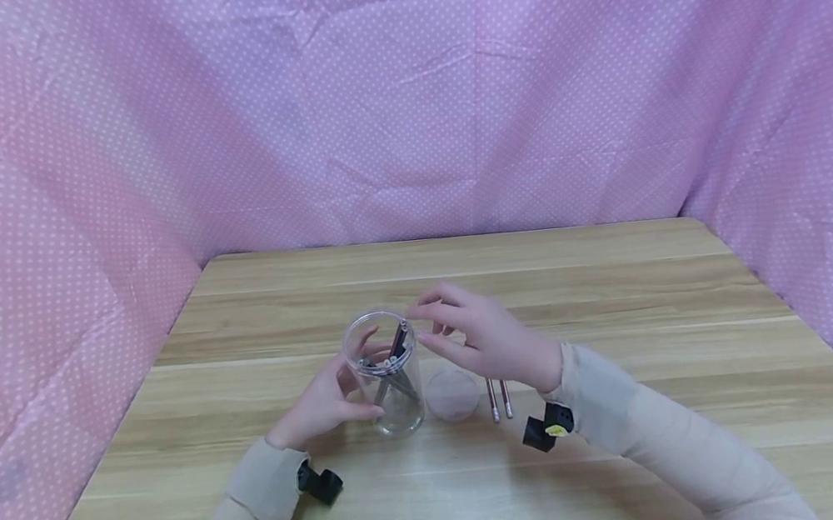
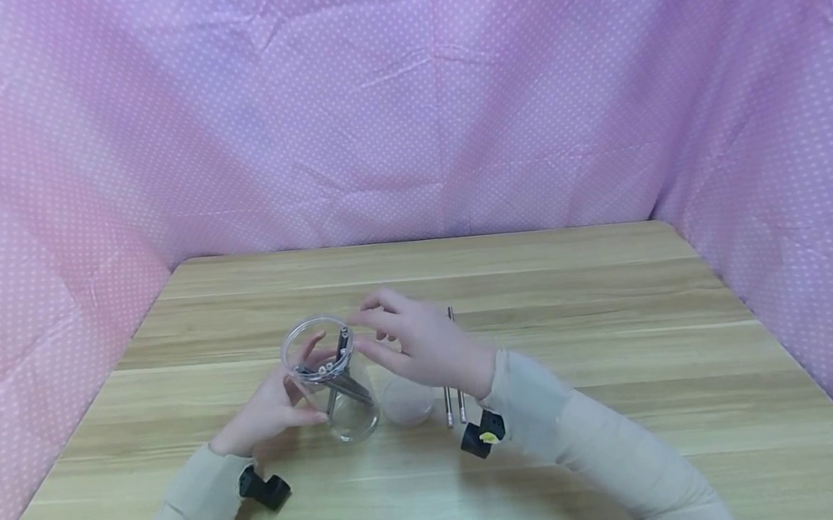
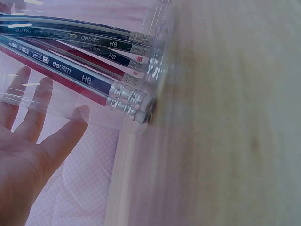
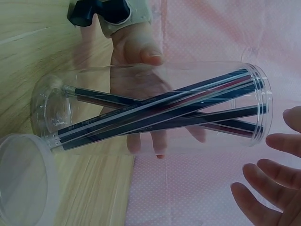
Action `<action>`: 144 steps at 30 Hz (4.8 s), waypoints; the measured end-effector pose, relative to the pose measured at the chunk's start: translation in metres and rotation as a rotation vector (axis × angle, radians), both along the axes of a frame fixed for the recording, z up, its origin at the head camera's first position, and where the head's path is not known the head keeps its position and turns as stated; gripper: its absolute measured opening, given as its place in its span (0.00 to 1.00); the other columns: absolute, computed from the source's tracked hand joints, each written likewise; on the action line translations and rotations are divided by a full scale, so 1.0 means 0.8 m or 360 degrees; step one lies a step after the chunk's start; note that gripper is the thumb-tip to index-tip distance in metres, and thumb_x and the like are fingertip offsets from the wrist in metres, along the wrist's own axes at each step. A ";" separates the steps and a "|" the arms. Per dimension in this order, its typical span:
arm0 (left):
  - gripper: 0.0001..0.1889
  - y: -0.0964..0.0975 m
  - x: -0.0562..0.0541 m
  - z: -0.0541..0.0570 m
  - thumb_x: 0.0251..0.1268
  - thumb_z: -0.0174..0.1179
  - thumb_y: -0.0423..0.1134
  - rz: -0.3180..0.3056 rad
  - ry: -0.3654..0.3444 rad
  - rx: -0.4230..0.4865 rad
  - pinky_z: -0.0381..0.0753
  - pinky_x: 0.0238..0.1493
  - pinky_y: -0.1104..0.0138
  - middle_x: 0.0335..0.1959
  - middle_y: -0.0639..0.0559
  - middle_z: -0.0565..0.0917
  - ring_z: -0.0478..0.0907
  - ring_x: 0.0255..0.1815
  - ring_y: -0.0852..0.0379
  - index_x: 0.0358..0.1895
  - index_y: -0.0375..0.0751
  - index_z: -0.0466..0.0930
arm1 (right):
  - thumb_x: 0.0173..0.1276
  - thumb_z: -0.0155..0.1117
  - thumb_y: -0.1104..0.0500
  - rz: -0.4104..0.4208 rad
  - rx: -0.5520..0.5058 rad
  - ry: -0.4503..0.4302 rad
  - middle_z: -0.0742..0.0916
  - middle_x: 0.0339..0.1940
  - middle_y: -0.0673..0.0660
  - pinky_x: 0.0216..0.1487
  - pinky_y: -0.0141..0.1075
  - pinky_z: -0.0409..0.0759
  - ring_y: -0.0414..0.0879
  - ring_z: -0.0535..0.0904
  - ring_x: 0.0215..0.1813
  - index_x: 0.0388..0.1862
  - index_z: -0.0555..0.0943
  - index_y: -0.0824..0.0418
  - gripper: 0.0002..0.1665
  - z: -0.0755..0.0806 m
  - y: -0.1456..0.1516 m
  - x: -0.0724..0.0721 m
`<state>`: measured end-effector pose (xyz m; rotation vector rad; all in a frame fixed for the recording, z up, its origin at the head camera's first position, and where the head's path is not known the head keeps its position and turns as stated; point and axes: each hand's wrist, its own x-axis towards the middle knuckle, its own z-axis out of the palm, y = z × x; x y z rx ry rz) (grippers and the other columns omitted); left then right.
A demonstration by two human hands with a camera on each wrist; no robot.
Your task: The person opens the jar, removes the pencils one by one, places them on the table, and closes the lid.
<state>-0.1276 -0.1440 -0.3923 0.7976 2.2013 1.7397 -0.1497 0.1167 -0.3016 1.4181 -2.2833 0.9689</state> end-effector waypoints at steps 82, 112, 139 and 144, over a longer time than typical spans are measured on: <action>0.46 0.004 0.013 -0.001 0.48 0.68 0.26 0.0155 -0.0071 -0.0148 0.55 0.67 0.42 0.69 0.40 0.65 0.60 0.70 0.37 0.72 0.41 0.53 | 0.52 0.73 0.64 0.0075 0.0176 -0.0479 0.88 0.33 0.49 0.47 0.25 0.75 0.39 0.79 0.43 0.33 0.86 0.57 0.08 0.030 -0.069 -0.006; 0.51 0.000 0.003 -0.001 0.47 0.68 0.25 0.0064 0.0082 -0.0110 0.63 0.65 0.70 0.68 0.42 0.68 0.66 0.66 0.59 0.75 0.49 0.49 | 0.65 0.57 0.72 0.0248 -0.0434 -0.0809 0.83 0.44 0.66 0.56 0.36 0.78 0.55 0.81 0.52 0.48 0.74 0.72 0.12 0.044 -0.064 -0.007; 0.50 0.001 0.003 -0.001 0.44 0.68 0.23 0.0070 -0.0013 -0.0025 0.58 0.66 0.41 0.71 0.35 0.61 0.62 0.69 0.39 0.74 0.43 0.51 | 0.68 0.44 0.75 0.0061 -0.1800 -0.1551 0.77 0.35 0.52 0.41 0.39 0.85 0.43 0.82 0.33 0.42 0.71 0.55 0.16 0.072 -0.028 -0.044; 0.52 0.002 0.003 0.001 0.45 0.68 0.23 0.0043 0.0022 -0.0025 0.64 0.67 0.57 0.70 0.37 0.63 0.66 0.67 0.57 0.75 0.46 0.48 | 0.70 0.43 0.72 -0.0010 -0.1955 -0.1804 0.76 0.33 0.51 0.41 0.37 0.84 0.41 0.81 0.34 0.43 0.69 0.57 0.12 0.063 -0.019 -0.059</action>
